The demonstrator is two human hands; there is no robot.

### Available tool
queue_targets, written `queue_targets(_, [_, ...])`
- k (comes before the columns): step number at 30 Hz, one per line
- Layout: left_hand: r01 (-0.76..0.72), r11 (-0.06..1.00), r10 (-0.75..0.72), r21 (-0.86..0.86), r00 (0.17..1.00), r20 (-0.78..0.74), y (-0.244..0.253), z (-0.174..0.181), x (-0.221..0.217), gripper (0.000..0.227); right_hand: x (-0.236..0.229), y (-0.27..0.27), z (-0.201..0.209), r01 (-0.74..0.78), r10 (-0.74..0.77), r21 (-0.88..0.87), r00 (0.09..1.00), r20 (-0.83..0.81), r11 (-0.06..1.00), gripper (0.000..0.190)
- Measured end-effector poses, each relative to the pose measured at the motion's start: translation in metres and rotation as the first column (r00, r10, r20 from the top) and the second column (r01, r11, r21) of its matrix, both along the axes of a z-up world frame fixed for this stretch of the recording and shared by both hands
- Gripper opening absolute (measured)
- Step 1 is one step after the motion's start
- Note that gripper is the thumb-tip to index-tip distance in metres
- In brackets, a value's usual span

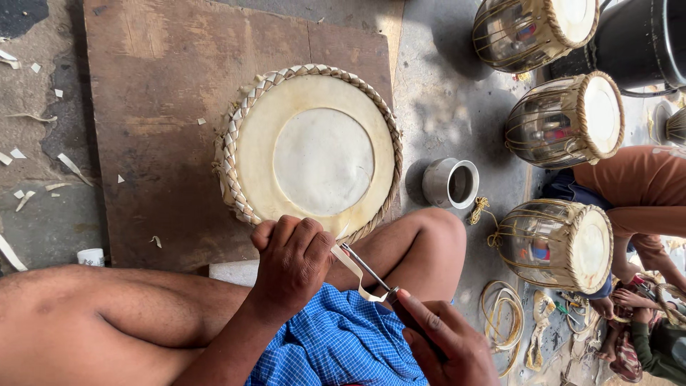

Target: The person uses a pointed tool to thread and tighten white strips around the rim of a drum, pulling the material taut by hand while sitting on the floor.

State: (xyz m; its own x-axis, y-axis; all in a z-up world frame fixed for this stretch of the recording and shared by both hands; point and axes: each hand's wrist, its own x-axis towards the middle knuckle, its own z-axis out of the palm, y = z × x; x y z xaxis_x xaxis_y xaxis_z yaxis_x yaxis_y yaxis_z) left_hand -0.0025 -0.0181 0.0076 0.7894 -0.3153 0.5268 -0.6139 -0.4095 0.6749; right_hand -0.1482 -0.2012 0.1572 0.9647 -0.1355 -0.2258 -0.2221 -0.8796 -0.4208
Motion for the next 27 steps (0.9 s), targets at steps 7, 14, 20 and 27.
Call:
queue_targets(7, [0.005,1.0,-0.005,0.015,1.0,-0.01,0.0,-0.002,-0.002,0.029,-0.038,-0.005,-0.066,0.095,-0.141,0.311,0.982,0.128,0.946,0.056])
queue_targets(14, [0.01,0.999,-0.01,0.038,1.0,-0.012,0.0,-0.001,-0.001,0.031,-0.044,0.003,-0.053,0.223,-0.217,0.208,0.975,-0.054,0.952,0.053])
queue_targets(20, [0.006,0.998,-0.005,0.061,1.0,-0.005,-0.001,-0.003,-0.003,0.032,-0.047,0.011,-0.072,0.079,-0.102,0.148,0.983,0.151,0.986,0.053])
queue_targets(27, [0.027,0.998,-0.026,0.056,0.999,-0.027,0.0,0.0,-0.001,0.039,-0.042,0.005,-0.086,0.082,-0.125,0.225,0.975,0.183,0.971,0.055])
